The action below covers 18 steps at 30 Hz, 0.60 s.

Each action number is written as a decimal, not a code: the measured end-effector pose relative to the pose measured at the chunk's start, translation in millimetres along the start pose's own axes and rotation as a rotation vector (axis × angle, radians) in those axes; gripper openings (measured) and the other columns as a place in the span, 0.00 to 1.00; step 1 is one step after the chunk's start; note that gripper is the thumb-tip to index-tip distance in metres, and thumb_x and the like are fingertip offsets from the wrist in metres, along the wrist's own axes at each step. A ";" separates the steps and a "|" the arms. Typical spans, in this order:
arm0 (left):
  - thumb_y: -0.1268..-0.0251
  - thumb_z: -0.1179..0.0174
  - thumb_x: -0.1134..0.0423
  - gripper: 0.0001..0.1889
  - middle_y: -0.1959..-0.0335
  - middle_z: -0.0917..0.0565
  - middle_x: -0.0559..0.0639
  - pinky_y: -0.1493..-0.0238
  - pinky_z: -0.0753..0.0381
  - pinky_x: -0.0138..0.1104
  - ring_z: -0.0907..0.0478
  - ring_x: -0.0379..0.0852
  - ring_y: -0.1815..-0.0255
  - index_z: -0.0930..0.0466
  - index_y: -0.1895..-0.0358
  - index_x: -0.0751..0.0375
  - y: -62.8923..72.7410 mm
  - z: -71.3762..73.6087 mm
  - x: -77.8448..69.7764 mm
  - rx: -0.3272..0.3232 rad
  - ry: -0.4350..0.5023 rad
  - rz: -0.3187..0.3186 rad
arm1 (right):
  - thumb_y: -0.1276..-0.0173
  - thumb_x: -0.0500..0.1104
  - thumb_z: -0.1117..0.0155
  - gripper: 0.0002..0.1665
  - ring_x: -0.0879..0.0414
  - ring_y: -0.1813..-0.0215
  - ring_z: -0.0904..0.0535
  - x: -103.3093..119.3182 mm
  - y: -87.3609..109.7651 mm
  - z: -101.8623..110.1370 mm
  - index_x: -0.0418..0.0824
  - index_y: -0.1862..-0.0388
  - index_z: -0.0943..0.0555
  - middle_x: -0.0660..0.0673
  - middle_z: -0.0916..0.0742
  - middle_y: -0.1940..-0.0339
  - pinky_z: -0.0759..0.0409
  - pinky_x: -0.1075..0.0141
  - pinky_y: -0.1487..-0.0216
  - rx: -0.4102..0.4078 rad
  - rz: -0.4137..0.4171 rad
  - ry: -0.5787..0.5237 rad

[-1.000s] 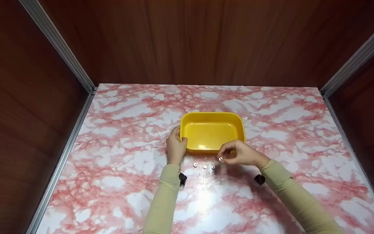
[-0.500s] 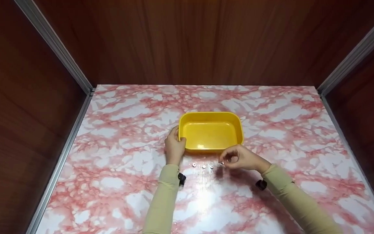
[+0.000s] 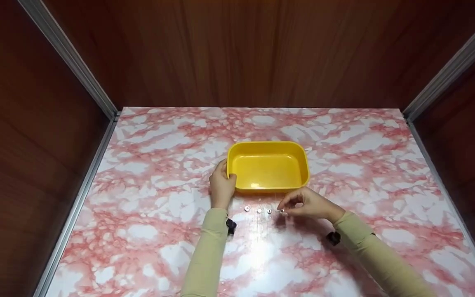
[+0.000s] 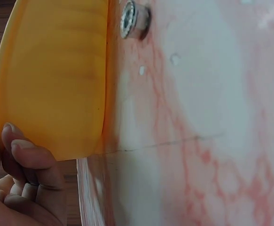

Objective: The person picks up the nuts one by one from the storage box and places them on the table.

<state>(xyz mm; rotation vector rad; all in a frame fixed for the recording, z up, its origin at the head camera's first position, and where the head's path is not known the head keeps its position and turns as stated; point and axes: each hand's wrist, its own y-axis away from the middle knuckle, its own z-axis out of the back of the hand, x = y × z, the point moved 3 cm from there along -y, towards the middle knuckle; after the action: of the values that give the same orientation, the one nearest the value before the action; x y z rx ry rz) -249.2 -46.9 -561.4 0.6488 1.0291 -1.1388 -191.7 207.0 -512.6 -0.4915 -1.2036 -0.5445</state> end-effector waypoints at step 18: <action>0.49 0.39 0.71 0.29 0.52 0.17 0.51 0.84 0.41 0.32 0.37 0.39 0.84 0.25 0.38 0.57 0.6 -0.2 -0.2 -0.001 0.001 -0.006 | 0.39 0.27 0.37 0.08 0.47 0.72 0.22 -16.6 7.9 -7.0 0.23 0.61 0.19 0.27 0.17 0.68 0.25 0.71 0.69 -0.025 -0.093 -0.033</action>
<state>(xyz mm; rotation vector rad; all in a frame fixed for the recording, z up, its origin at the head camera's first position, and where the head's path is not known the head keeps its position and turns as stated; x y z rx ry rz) -248.6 -46.5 -561.4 0.6460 1.0336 -1.1434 -186.0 211.0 -531.0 -0.4693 -1.2569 -0.6333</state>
